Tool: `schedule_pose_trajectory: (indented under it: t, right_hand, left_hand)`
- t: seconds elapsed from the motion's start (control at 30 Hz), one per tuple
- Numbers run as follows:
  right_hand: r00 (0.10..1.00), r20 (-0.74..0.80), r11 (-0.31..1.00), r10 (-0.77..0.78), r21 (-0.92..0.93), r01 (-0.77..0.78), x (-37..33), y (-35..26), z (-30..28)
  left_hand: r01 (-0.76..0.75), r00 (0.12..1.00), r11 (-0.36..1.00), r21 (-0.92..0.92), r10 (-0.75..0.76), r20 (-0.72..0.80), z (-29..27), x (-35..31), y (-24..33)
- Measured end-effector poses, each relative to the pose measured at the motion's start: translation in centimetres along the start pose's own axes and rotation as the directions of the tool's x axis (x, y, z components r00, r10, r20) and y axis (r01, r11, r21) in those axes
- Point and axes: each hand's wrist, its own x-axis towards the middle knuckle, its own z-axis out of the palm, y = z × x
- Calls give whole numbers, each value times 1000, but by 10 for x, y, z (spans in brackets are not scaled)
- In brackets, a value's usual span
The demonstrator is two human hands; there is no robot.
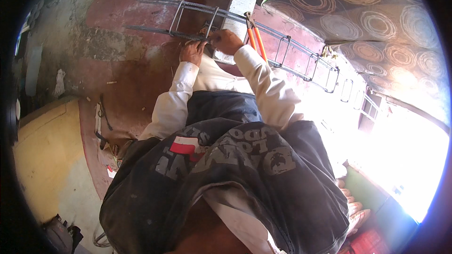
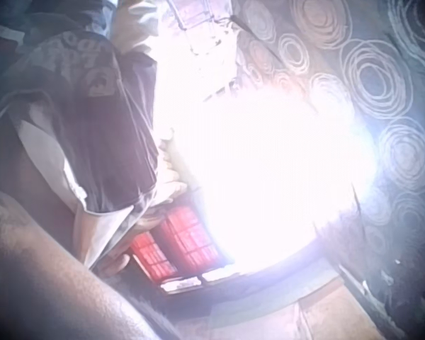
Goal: The person assembles a metal frame structure on the floor using pliers to bend and secure wire ties. They repeatedly position the wire, wrap it around the frame joints, and twist it tight to fasten the components together.
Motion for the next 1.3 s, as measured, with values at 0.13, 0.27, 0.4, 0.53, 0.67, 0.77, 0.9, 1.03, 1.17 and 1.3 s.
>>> schedule_pose_trajectory:
  t: [0.13, 0.27, 0.4, 0.53, 0.67, 0.77, 0.9, 1.03, 1.17, 1.3]
  right_hand:
    - [960, -274, 888, -67, -455, -68, -31, -22, 39]
    - [902, -325, 740, -286, -673, -7, -37, -10, 64]
    - [899, -335, 698, -282, -715, -47, -35, -10, 67]
    - [926, -329, 703, -186, -703, -109, -41, -11, 61]
    - [905, -377, 769, -196, -632, -96, -36, -20, 36]
    - [929, -354, 922, -110, -385, -37, -10, -12, 13]
    - [974, 126, 893, -188, -390, 223, 44, 54, -4]
    - [852, 523, 931, -37, -292, 220, 78, 59, -18]
    - [836, 543, 953, 75, -286, 100, 90, 46, -20]
    - [920, 389, 902, 44, -411, 130, 79, 12, -19]
  left_hand:
    - [-95, 989, 995, -27, 91, -113, 0, -1, -4]
    - [51, 988, 998, 31, -55, 143, -22, 12, 7]
    - [-97, 979, 980, -173, 125, 161, -30, 22, -8]
    - [-92, 995, 986, -138, 97, 29, -24, 13, -4]
    - [102, 992, 995, -3, -101, 71, -32, 5, 19]
    - [20, 990, 999, -28, -24, -140, -12, -4, 12]
    - [42, 995, 998, -44, -46, -92, -7, -4, 14]
    - [43, 998, 999, -29, -44, -44, -8, -2, 11]
    - [-70, 979, 997, -27, 64, -191, -6, -4, 9]
    - [-29, 984, 999, 17, 31, -176, -11, -8, 7]
